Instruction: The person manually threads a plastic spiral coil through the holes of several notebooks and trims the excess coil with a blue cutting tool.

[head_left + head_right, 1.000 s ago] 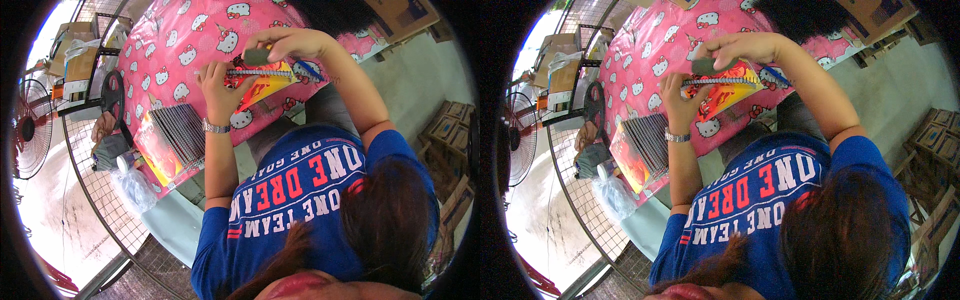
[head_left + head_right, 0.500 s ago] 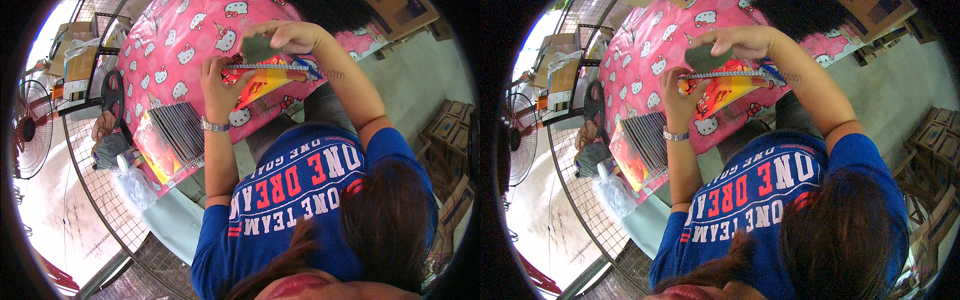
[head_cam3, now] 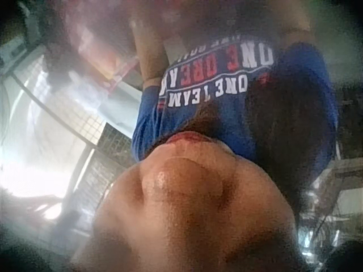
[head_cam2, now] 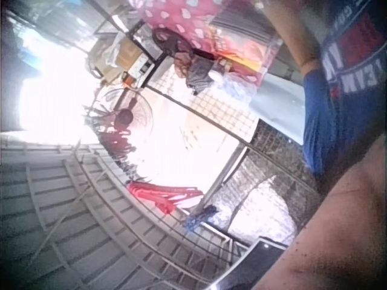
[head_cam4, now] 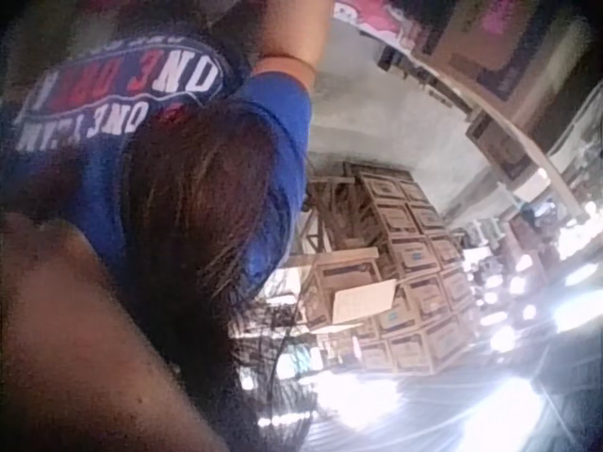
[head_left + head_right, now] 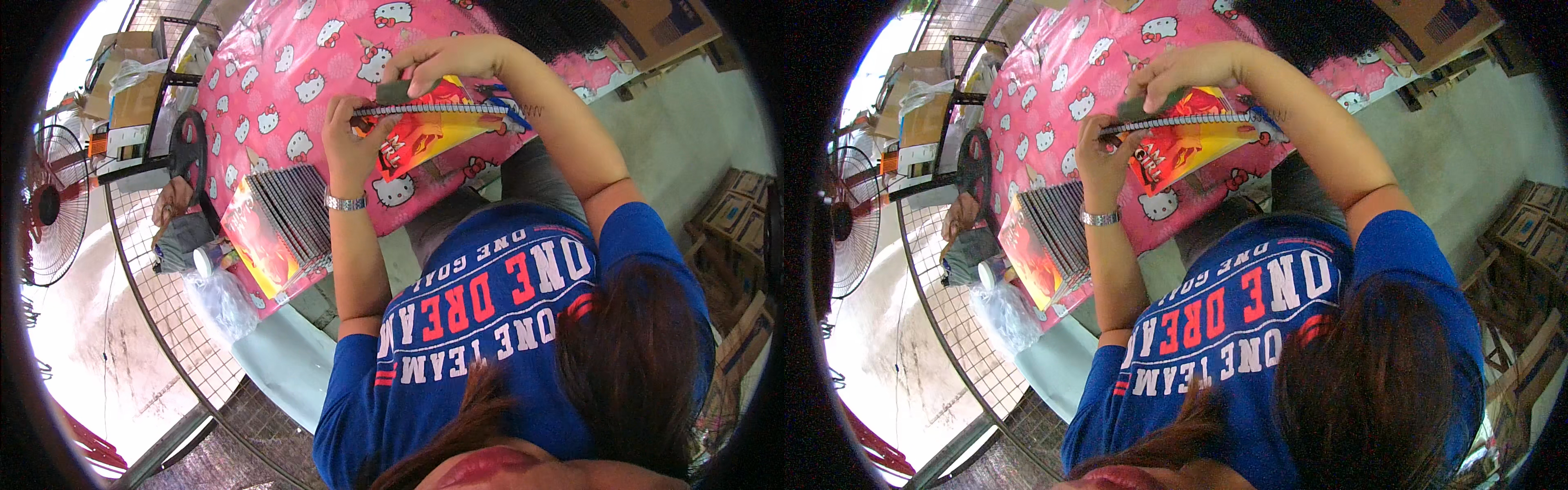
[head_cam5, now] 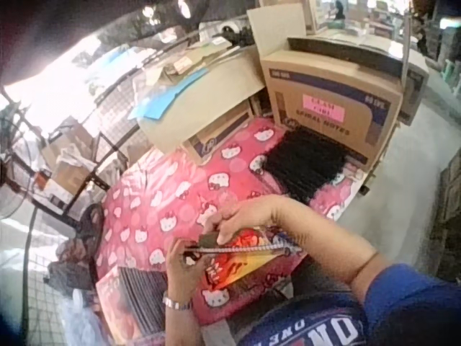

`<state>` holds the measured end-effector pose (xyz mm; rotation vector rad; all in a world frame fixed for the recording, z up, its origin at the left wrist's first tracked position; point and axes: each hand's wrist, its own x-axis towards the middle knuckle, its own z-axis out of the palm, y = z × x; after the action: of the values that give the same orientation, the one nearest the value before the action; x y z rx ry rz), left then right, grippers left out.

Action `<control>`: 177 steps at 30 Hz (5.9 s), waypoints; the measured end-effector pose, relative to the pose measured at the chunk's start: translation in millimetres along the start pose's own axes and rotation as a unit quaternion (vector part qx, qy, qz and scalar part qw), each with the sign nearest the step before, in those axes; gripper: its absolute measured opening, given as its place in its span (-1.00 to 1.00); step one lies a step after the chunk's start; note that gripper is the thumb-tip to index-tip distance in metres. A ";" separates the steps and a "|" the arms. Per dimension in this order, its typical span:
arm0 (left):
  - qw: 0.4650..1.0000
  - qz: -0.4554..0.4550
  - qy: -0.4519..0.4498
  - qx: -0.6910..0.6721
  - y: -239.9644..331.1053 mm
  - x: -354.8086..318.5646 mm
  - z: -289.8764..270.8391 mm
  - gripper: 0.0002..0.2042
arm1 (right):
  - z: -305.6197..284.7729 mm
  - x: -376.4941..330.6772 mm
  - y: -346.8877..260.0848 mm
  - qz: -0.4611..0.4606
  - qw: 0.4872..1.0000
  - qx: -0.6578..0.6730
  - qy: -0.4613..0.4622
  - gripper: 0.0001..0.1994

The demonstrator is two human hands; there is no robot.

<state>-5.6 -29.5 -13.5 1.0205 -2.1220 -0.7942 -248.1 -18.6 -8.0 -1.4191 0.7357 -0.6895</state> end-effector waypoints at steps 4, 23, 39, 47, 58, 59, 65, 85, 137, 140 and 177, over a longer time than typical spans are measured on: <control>0.997 -0.027 0.014 -0.068 -11.1 -3.7 2.8 -0.66 | 7.0 -1.6 -2.2 -0.113 0.967 0.220 -0.061 -0.50; 0.974 -0.095 0.180 -0.095 -19.5 -46.4 5.7 -0.85 | 63.2 -121.3 132.6 0.133 0.699 -0.582 0.393 -0.49; 0.965 -0.052 0.228 -0.121 -19.2 -40.4 13.3 -0.83 | 132.0 -10.3 8.5 -0.175 0.823 -0.421 0.339 -0.43; 0.968 -0.024 0.249 -0.034 -23.7 -42.6 9.1 -0.86 | 128.0 -8.4 1.5 0.022 0.973 0.033 0.226 -0.54; 0.835 -0.112 0.525 -0.122 19.7 -93.9 -132.3 -0.88 | 63.5 -85.7 66.9 0.036 0.855 -0.342 0.389 -0.53; 0.809 -0.137 0.553 -0.148 26.1 -102.7 -149.4 -0.86 | 55.0 -96.7 86.5 0.042 0.817 -0.399 0.414 -0.56; 0.765 -0.282 0.579 -0.032 -10.6 -184.1 -191.2 -0.76 | 10.2 -94.1 106.2 0.052 0.788 -0.462 0.403 -0.60; 0.825 -0.127 0.485 0.262 24.9 -137.9 -144.1 -0.79 | -90.3 -51.9 112.3 0.055 0.817 -0.182 0.544 -0.68; 0.960 0.186 0.038 0.205 20.0 -16.8 14.2 -0.81 | 54.4 -52.5 16.4 -0.175 0.917 -0.255 0.251 -0.74; 0.962 0.189 0.028 0.197 19.3 -18.3 12.0 -0.81 | 49.6 -55.7 13.7 -0.184 0.909 -0.302 0.222 -0.73; 0.972 0.075 0.072 0.209 10.9 -39.0 29.5 -0.60 | -33.2 -0.9 34.8 -0.028 0.969 -0.144 0.197 -0.43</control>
<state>-13.5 15.3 -34.5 1.0731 -2.2548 -0.1935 -275.4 -36.7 -43.2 -1.5888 1.1474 -0.9527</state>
